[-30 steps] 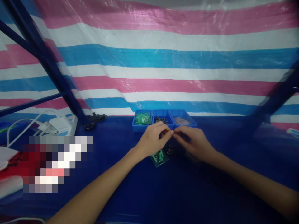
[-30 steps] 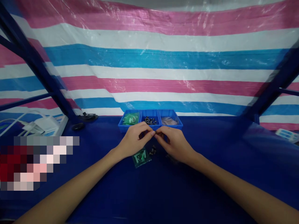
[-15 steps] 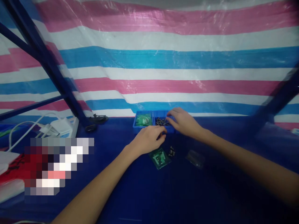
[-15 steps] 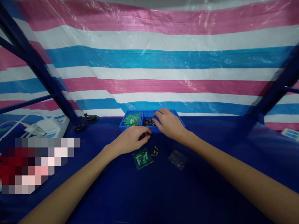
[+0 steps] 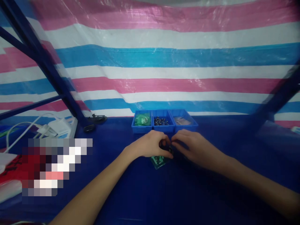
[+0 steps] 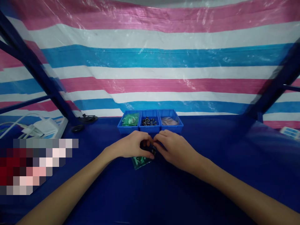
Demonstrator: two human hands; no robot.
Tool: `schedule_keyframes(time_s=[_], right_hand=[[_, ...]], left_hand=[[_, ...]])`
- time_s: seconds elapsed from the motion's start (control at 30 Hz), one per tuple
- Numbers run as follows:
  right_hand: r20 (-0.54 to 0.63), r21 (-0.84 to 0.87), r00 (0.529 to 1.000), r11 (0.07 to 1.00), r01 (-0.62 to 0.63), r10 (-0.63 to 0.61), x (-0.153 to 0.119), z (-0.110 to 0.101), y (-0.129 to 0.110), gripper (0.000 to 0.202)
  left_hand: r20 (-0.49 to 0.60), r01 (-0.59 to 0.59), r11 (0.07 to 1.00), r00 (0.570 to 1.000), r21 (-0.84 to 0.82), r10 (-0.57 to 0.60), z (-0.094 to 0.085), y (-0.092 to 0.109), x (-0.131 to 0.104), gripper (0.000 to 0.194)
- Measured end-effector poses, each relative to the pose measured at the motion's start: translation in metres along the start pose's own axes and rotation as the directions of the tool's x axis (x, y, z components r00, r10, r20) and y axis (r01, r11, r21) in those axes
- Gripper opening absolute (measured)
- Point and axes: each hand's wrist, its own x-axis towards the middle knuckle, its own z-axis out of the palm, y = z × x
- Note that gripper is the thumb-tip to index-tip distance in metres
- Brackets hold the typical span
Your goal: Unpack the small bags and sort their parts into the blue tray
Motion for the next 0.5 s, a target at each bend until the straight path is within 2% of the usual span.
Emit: schedule_keyframes(time_s=[0.07, 0.2, 0.5], right_hand=[[0.065, -0.007, 0.998, 1.0, -0.026, 0.026, -0.002, 0.01, 0.004, 0.013], [0.091, -0.009, 0.996, 1.0, -0.025, 0.025, -0.005, 0.023, 0.007, 0.013], [0.076, 0.03, 0.997, 0.999, -0.026, 0.024, -0.005, 0.025, 0.004, 0.014]], left_hand=[[0.016, -0.008, 1.0, 1.0, 0.022, 0.008, 0.001, 0.0, 0.001, 0.047], [0.023, -0.011, 0.998, 1.0, 0.066, 0.01, 0.003, -0.004, 0.002, 0.037], [0.007, -0.035, 0.997, 0.999, 0.074, 0.035, 0.003, -0.005, 0.0, 0.019]])
